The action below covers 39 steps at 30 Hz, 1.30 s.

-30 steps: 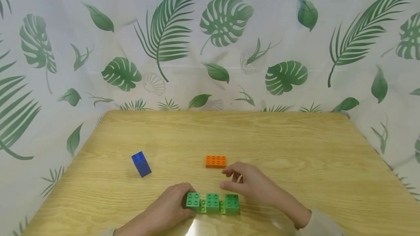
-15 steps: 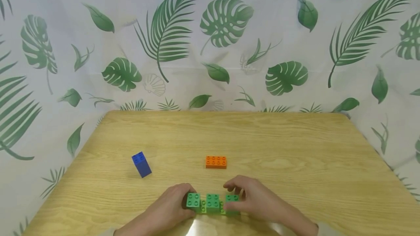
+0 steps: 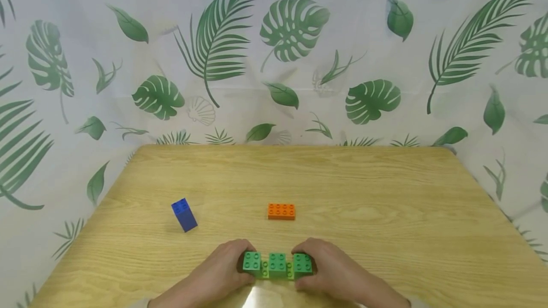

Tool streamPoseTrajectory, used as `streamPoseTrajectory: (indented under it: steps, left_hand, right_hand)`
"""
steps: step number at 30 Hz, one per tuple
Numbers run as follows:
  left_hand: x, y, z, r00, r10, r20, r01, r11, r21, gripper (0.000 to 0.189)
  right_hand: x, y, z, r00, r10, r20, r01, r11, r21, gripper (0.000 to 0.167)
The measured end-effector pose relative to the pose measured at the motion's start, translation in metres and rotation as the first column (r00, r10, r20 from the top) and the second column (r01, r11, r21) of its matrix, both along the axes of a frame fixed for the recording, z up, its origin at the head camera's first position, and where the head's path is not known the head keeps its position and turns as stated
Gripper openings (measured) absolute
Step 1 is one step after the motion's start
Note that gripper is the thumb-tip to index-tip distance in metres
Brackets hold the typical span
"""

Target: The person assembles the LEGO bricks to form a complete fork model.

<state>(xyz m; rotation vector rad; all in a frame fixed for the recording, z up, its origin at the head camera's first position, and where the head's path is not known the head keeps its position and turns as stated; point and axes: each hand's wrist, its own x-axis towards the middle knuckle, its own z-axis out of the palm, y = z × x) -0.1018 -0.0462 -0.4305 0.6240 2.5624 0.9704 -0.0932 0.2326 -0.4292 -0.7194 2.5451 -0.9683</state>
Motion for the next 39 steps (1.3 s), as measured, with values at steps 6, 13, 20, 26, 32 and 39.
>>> streamPoseTrajectory:
  steps: [6,13,20,26,32,39]
  left_hand:
    - [0.000,0.001,-0.001,1.000,-0.005,0.002,0.005,1.000,-0.005,0.037]
    - [-0.001,0.002,-0.001,1.000,-0.009,0.011,0.009,1.000,-0.009,0.036]
    - [-0.001,0.002,-0.001,1.000,-0.018,0.001,0.018,0.999,-0.029,0.038]
    - [-0.004,0.001,0.003,1.000,-0.010,0.019,0.011,0.999,-0.033,0.038]
    - [-0.011,0.004,0.012,1.000,0.001,-0.001,-0.001,0.999,0.035,0.034]
    - [-0.026,0.009,0.030,0.999,0.000,-0.046,0.005,0.993,0.121,0.033]
  right_hand:
    - [0.002,-0.004,-0.002,0.998,-0.005,-0.058,0.008,0.999,0.039,0.047]
    - [0.004,-0.007,-0.002,0.994,-0.010,-0.111,0.019,0.997,0.079,0.042]
    - [0.004,-0.008,-0.003,0.993,-0.027,-0.113,0.037,0.995,0.095,0.037]
    - [0.005,-0.010,-0.002,0.989,-0.042,-0.139,0.053,0.996,0.074,0.036]
    - [-0.002,-0.008,0.009,0.981,-0.057,-0.185,0.067,0.997,0.047,0.034]
    - [-0.018,0.000,0.028,0.986,-0.067,-0.156,0.068,0.998,0.006,0.035]
